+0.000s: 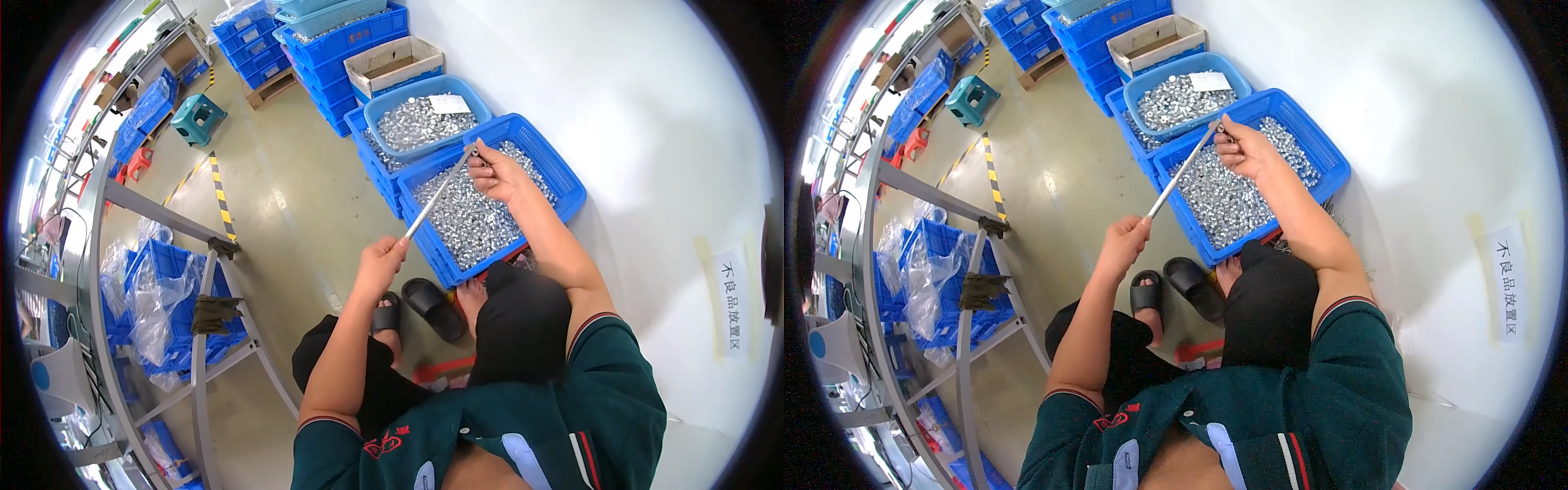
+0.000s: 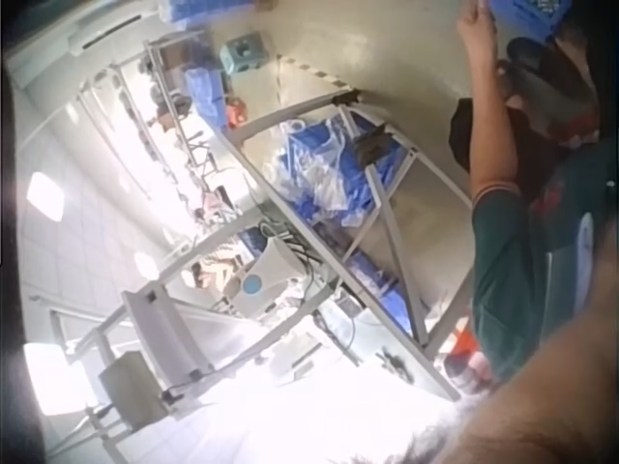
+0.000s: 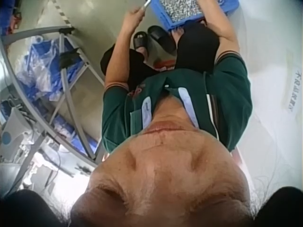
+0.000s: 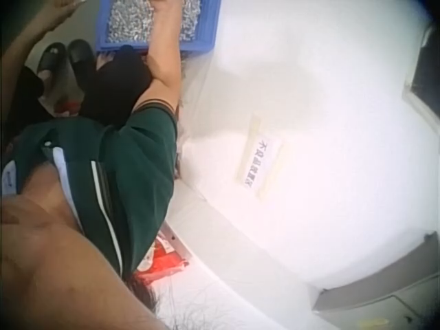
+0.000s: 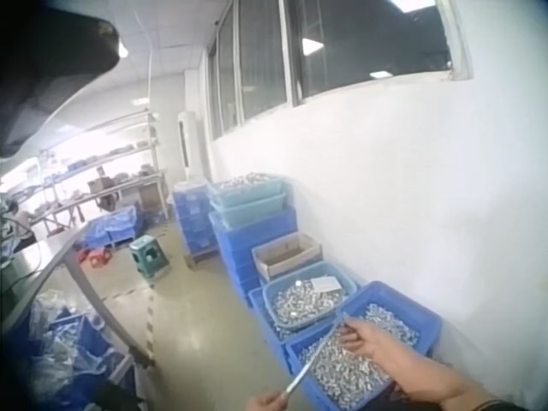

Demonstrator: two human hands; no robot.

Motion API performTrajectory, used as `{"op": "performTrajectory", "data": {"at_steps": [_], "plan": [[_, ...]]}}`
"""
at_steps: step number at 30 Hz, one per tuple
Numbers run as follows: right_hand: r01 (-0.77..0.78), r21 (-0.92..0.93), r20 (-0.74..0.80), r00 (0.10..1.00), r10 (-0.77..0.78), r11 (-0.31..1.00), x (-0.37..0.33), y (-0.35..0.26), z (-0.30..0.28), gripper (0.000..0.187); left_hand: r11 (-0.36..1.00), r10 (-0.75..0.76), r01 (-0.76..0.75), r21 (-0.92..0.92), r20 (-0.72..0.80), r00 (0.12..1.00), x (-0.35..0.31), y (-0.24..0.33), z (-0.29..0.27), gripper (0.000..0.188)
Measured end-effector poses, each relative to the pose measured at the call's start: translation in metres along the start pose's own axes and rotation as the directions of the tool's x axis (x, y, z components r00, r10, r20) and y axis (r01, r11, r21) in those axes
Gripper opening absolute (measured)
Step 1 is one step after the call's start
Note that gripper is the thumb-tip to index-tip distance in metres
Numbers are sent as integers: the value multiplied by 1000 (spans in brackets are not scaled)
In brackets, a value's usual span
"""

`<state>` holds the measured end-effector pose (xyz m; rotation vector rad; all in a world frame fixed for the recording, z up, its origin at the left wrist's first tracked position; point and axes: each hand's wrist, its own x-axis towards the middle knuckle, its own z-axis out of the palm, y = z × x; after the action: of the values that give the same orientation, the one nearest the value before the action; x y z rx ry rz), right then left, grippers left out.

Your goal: Assembling small metal components or washers onto a thin metal rod.

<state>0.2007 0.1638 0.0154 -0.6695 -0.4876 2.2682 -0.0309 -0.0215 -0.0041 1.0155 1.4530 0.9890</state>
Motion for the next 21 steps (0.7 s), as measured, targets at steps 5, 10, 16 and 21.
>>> {"op": "performTrajectory", "data": {"at_steps": [5, 10, 16, 21], "plan": [[25, -13, -50, 998, -26, 1000, -1, -6, 2, 29, 998, -22, 21, 66, 19, 1000, 3, -6, 0, 35], [231, -457, -57, 956, -287, 859, -6, -6, 12, 24, 997, 4, -3, 71, -8, 1000, 2, -7, 2, 35], [199, -571, -76, 953, -293, 797, -8, -10, 28, 24, 998, -41, 41, 40, -7, 999, 0, -3, 1, 34], [229, -425, -22, 965, -262, 876, -9, -9, 27, 25, 999, -44, 43, 17, 5, 999, 0, -6, 3, 35]]}}
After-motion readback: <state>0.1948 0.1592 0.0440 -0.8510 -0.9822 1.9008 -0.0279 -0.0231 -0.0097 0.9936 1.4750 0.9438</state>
